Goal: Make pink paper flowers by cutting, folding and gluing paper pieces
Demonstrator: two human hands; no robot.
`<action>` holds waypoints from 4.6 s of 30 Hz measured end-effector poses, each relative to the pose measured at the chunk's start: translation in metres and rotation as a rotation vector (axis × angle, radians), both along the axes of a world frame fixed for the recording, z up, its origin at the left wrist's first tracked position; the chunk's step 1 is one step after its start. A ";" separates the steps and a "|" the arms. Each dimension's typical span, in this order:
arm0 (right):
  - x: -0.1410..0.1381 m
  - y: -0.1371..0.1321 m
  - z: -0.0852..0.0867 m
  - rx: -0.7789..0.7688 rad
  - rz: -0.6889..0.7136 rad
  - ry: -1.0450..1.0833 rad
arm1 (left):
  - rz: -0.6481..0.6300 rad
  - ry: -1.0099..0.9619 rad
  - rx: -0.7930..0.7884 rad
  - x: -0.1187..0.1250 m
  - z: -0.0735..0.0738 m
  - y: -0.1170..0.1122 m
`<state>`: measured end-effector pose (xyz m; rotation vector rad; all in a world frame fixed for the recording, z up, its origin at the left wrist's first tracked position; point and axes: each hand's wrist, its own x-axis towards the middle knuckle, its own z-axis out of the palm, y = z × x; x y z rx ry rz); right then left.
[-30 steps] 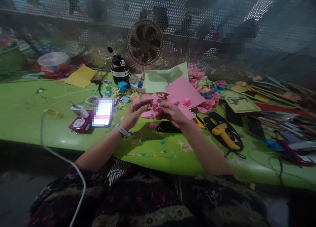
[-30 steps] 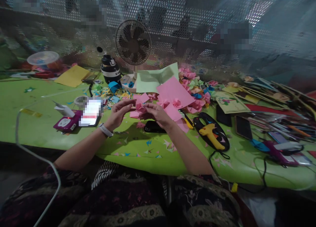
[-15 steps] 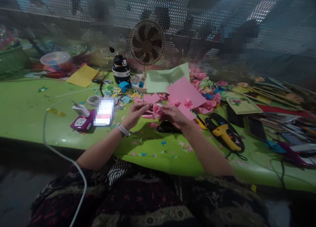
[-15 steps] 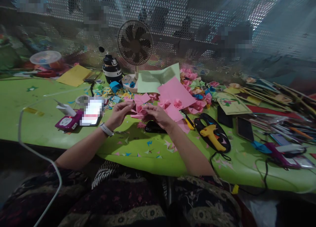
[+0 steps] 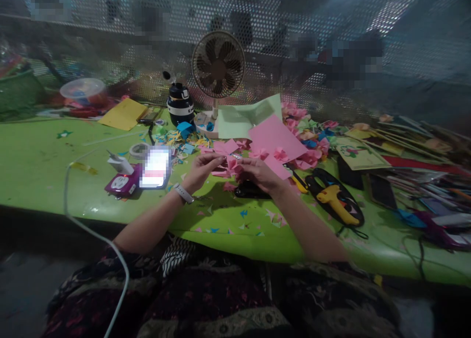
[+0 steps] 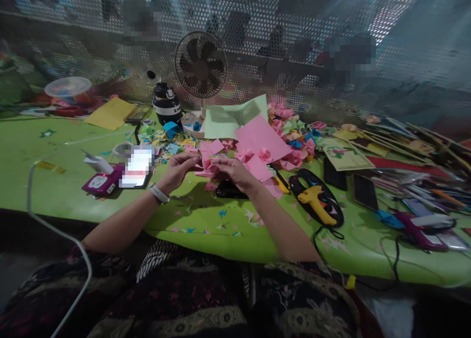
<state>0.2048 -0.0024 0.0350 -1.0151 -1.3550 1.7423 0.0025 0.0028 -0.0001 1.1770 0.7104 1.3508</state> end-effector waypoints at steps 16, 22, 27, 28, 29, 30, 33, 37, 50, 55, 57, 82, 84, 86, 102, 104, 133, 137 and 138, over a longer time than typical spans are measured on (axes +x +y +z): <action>-0.002 0.000 0.003 0.072 -0.044 -0.107 | -0.114 0.098 0.071 -0.006 -0.001 0.003; -0.002 0.002 0.002 0.091 -0.088 -0.132 | -0.062 0.328 0.259 -0.006 -0.007 0.009; 0.000 0.004 0.003 0.075 -0.102 -0.023 | -0.013 0.194 0.089 -0.005 -0.014 0.015; 0.001 0.005 0.003 0.076 -0.093 0.000 | -0.009 0.166 0.052 -0.005 -0.014 0.015; 0.001 0.005 0.004 0.081 -0.083 0.016 | -0.008 0.143 0.025 -0.005 -0.013 0.015; 0.002 0.005 0.004 0.089 -0.073 0.027 | -0.008 0.123 0.005 -0.006 -0.012 0.015; 0.002 0.005 0.003 0.113 -0.048 0.047 | -0.013 0.085 -0.028 -0.006 -0.009 0.014; 0.002 0.006 0.001 0.111 -0.058 0.048 | -0.002 0.077 -0.052 -0.006 -0.008 0.014; 0.001 0.005 0.000 0.134 -0.095 -0.077 | 0.017 0.204 0.085 -0.006 -0.013 0.015; 0.000 0.006 -0.004 0.479 -0.154 -0.369 | 0.109 0.413 0.383 -0.007 -0.016 0.018; 0.001 0.007 -0.008 0.684 -0.164 -0.479 | 0.149 0.495 0.502 -0.009 -0.016 0.019; 0.000 0.011 -0.026 1.145 -0.135 -0.933 | 0.238 0.901 0.787 -0.013 -0.021 0.017; -0.001 0.011 -0.028 1.159 -0.117 -0.985 | 0.219 0.887 0.809 -0.011 -0.019 0.015; -0.001 0.011 -0.030 1.160 -0.110 -1.028 | 0.182 0.864 0.809 -0.010 -0.017 0.014; -0.021 -0.010 -0.021 0.902 -0.265 -0.843 | 0.439 0.990 0.702 0.005 -0.017 -0.009; -0.024 -0.012 -0.022 0.865 -0.268 -0.818 | 0.462 1.016 0.706 0.006 -0.015 -0.012; -0.033 -0.017 -0.024 0.681 -0.003 -0.404 | 0.358 1.420 0.640 0.021 -0.019 -0.035; -0.024 -0.009 -0.019 0.640 -0.050 -0.431 | 0.288 1.188 0.560 0.014 -0.003 -0.030; -0.022 -0.006 -0.018 0.629 -0.079 -0.424 | 0.292 1.090 0.524 0.012 0.002 -0.029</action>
